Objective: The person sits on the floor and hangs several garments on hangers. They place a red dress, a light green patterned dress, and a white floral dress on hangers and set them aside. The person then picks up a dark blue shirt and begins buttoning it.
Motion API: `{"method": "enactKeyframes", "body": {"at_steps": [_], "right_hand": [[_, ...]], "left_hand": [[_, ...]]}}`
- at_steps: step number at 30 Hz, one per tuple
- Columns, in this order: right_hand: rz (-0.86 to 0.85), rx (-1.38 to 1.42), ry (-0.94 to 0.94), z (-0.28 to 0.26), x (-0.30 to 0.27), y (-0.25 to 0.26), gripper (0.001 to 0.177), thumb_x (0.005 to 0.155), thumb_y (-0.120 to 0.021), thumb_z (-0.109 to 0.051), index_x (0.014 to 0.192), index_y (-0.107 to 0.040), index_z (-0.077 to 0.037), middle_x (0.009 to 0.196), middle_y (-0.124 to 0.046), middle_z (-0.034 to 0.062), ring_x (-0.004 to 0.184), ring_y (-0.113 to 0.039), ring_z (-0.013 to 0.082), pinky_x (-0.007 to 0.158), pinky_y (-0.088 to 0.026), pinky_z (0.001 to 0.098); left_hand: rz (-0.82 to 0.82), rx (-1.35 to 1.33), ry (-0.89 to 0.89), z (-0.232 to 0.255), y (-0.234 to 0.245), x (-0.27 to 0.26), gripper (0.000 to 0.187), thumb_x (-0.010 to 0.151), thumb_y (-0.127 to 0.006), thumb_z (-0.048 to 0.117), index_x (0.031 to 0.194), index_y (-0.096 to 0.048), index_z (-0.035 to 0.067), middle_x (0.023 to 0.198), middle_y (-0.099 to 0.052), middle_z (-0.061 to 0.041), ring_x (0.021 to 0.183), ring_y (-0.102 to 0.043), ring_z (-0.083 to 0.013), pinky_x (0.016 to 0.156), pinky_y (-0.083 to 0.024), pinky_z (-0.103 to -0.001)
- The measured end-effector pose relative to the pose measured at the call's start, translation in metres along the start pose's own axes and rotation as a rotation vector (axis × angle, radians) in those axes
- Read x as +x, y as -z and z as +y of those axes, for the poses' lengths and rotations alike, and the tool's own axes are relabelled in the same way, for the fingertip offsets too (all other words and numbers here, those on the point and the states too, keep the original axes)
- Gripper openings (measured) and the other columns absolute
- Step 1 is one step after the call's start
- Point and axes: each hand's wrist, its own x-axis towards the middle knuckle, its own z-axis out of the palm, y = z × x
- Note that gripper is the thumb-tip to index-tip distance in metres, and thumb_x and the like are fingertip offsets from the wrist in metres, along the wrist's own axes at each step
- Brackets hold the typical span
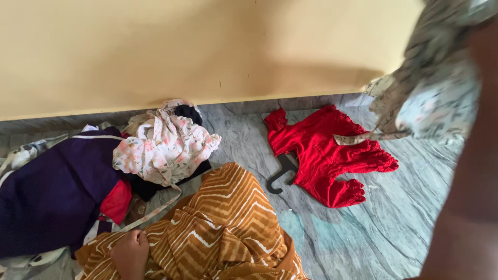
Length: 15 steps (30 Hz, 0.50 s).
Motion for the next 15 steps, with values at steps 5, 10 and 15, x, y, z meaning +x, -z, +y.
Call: {"method": "enactKeyframes", "body": {"at_steps": [5, 10, 15], "right_hand": [[-0.398, 0.123, 0.242, -0.109, -0.171, -0.109, 0.034, 0.091, -0.067, -0.026, 0.122, -0.064, -0.014, 0.089, -0.074, 0.0170, 0.081, -0.074, 0.0351, 0.070, -0.058, 0.0508], [-0.275, 0.021, 0.534, -0.220, -0.384, -0.157, 0.015, 0.093, -0.057, -0.019, 0.107, -0.056, -0.013, 0.088, -0.068, 0.0082, 0.083, -0.070, 0.0268, 0.066, -0.057, 0.0437], [-0.287, 0.292, 0.420, -0.252, -0.459, -0.161, 0.004, 0.095, -0.056, -0.017, 0.098, -0.057, -0.015, 0.090, -0.070, 0.0036, 0.090, -0.069, 0.0282, 0.072, -0.057, 0.0456]], "left_hand": [[-0.073, 0.050, 0.047, 0.002, 0.002, -0.004, 0.018, 0.092, -0.066, 0.031, 0.090, -0.077, 0.016, 0.081, -0.073, -0.009, 0.080, -0.069, -0.0320, 0.075, -0.052, -0.048], [-0.080, 0.021, 0.059, -0.006, -0.006, -0.011, 0.019, 0.092, -0.064, 0.031, 0.093, -0.076, 0.017, 0.089, -0.074, -0.007, 0.087, -0.070, -0.0309, 0.081, -0.053, -0.048], [-0.165, 0.040, 0.061, -0.014, -0.015, -0.008, 0.020, 0.088, -0.065, 0.032, 0.094, -0.078, 0.018, 0.089, -0.076, -0.005, 0.090, -0.071, -0.0290, 0.086, -0.054, -0.047]]}}
